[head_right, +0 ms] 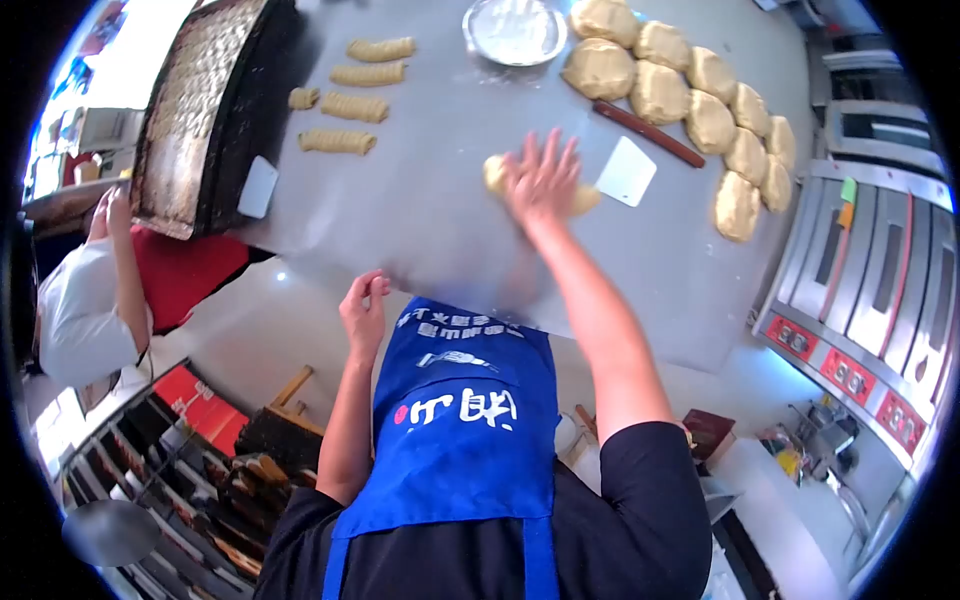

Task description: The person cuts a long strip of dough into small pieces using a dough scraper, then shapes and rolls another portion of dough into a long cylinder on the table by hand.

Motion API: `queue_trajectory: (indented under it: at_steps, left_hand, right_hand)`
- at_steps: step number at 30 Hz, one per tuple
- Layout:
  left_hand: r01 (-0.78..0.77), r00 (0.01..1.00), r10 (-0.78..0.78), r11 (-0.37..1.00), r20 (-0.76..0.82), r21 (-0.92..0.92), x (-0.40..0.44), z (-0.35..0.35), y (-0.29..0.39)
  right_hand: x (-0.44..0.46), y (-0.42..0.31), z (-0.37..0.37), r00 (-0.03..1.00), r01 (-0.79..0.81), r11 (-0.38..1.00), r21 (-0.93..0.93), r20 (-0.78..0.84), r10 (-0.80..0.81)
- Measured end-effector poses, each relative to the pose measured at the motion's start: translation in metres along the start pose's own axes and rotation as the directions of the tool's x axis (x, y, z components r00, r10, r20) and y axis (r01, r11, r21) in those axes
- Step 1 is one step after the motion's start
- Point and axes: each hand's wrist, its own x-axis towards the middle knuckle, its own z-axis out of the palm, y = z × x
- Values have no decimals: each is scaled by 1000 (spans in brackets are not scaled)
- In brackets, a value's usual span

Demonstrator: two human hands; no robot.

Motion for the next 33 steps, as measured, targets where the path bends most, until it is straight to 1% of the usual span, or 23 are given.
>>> queue_trajectory:
  at_steps: [1, 3, 4, 5, 6, 7, 9, 12, 13, 15, 16, 17, 18, 19, 21, 23, 24, 25, 27, 28, 30, 32, 33]
  left_hand:
    - [-9, 999, 10, 1000, 31, -28, -1, 2, -6]
    - [-38, 999, 38, 978, 7, 207, -10, 13, -17]
    - [-79, 996, 73, 983, 42, 167, -13, 24, -12]
    - [-264, 965, 251, 918, 81, 297, -16, 33, -8]
    - [-431, 900, 413, 799, 138, 420, -18, 39, -5]
    - [-484, 875, 436, 810, 210, 333, -20, 50, 2]
    - [-609, 788, 544, 759, 288, 231, -15, 72, 37]
    - [-710, 649, 609, 701, 455, 74, 3, 123, 86]
    - [-717, 627, 616, 696, 477, 43, 14, 144, 98]
    - [-716, 598, 600, 697, 532, 18, 19, 168, 101]
    - [-677, 614, 525, 734, 590, 51, 20, 177, 93]
    - [-637, 627, 445, 766, 640, 91, 19, 182, 84]
    - [-720, 539, 428, 681, 726, 134, 12, 172, 78]
    - [-721, 533, 413, 679, 739, 139, -1, 162, 70]
    - [-773, 439, 456, 631, 774, 66, -33, 131, 52]
    - [-769, 391, 338, 631, 856, 102, -63, 111, 15]
    - [-785, 392, 321, 605, 862, 132, -72, 112, 14]
    - [-786, 389, 313, 603, 866, 136, -68, 117, 10]
    - [-821, 446, 334, 522, 830, 231, -46, 142, 4]
    - [-813, 499, 337, 499, 798, 298, -20, 160, 42]
    - [-816, 574, 349, 312, 740, 486, 40, 198, 78]
    - [-804, 590, 528, 316, 611, 503, 106, 240, 99]
    - [-812, 572, 562, 281, 598, 512, 138, 260, 110]
  right_hand:
    - [-40, -9, -5, 999, 32, 999, 4, -18, -32]
    - [-109, -32, -38, 994, 104, 991, 87, 25, -107]
    - [-141, -38, -50, 984, 155, 975, 158, 67, -167]
    - [-166, -44, -64, 974, 166, 959, 228, 111, -195]
    - [-182, -48, -84, 960, 119, 946, 301, 208, -187]
    - [-190, -50, -101, 961, 95, 932, 349, 211, -177]
    - [-201, -43, -100, 991, 1, 901, 434, 118, -58]
    - [-164, -34, -98, 998, -65, 936, 347, 48, 52]
    - [-146, -28, -95, 996, -86, 934, 347, 48, 74]
    - [-134, -25, -86, 999, -40, 949, 313, 16, 37]
    - [-145, -26, -83, 998, -66, 943, 326, 29, 59]
    - [-155, -25, -80, 993, -70, 944, 321, 109, 37]
    - [-164, -21, -77, 982, -70, 945, 318, 188, 10]
    - [-177, -19, -81, 980, -87, 940, 329, 197, 22]
    - [-220, -23, -101, 962, -30, 928, 372, 262, -74]
    - [-253, -29, -115, 951, -63, 921, 385, 304, -63]
    - [-257, -30, -118, 930, -66, 934, 352, 360, -71]
    - [-253, -27, -115, 930, -73, 930, 359, 363, -68]
    - [-226, -15, -99, 908, -45, 966, 254, 414, -66]
    - [-198, -2, -86, 943, -69, 947, 312, 330, -40]
    - [-130, 17, -62, 973, -203, 951, 233, 157, 169]
    - [-57, 43, -47, 960, -276, 948, 159, 3, 279]
    - [-26, 54, -33, 961, -267, 958, 105, -48, 274]
